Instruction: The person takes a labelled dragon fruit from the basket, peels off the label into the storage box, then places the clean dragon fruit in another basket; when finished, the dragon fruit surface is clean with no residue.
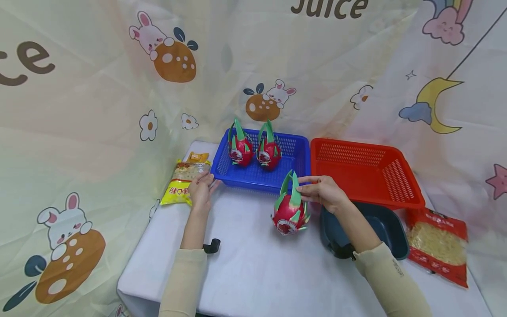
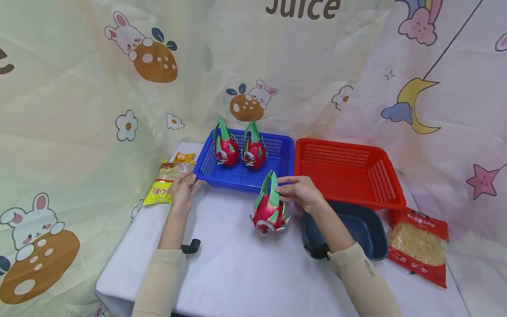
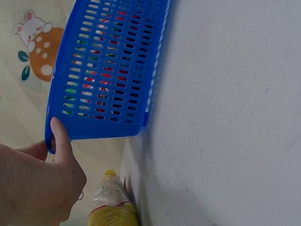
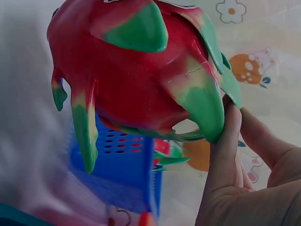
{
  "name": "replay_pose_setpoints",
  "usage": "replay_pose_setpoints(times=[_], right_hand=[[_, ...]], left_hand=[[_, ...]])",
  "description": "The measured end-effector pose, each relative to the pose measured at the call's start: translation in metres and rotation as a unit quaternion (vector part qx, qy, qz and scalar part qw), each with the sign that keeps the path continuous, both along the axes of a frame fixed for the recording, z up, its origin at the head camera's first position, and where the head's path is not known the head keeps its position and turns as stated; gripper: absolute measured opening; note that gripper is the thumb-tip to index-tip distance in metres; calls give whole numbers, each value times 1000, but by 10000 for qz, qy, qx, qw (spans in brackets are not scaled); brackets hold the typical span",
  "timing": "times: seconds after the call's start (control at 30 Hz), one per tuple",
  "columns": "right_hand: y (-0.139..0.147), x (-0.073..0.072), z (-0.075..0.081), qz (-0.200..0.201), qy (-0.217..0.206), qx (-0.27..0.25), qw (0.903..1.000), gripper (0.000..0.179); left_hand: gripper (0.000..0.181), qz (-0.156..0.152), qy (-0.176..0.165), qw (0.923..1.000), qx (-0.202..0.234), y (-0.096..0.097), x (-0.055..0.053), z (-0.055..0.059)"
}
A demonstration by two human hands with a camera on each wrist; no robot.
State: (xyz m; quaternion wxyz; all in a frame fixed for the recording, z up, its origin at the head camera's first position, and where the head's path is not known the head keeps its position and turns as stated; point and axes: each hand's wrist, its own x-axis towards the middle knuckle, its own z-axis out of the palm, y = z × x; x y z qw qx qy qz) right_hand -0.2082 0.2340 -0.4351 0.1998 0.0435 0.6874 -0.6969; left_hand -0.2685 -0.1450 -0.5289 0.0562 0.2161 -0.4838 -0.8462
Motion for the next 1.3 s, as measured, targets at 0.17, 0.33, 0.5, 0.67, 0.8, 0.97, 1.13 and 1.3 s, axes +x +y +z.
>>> replay_pose_setpoints(times=[0.17, 0.33, 0.5, 0.67, 0.8, 0.97, 1.13, 1.3], right_hand=[[4, 3, -19, 5, -251, -44, 9997, 46], [5, 1, -37, -52, -337, -97, 9994, 45], [7, -2, -46, -150, -269, -138, 9994, 45], [5, -3, -46, 48, 166, 184, 9997, 49], [2, -2, -43, 57, 400, 502, 9979, 49], [1, 5, -38, -68, 788, 935, 9925, 44], [2, 15, -34, -346, 1084, 1194, 9863, 42], [3, 31, -32, -1100, 1479, 1407, 9727, 42]], left_hand=[[46, 10, -24, 10000, 19, 0, 1, -1], [46, 26, -46, 10000, -66, 0, 2, 1], [47, -27, -136, 9999, -101, -1, 2, 2], [45, -15, -198, 9998, -88, 0, 3, 2], [43, 51, -128, 9997, -209, 3, 7, 3], [46, 82, -8, 9988, -492, 13, 19, 5], [39, -579, 181, 9937, -939, 32, 39, 5], [36, -1910, 767, 9661, -1557, 54, 59, -1]])
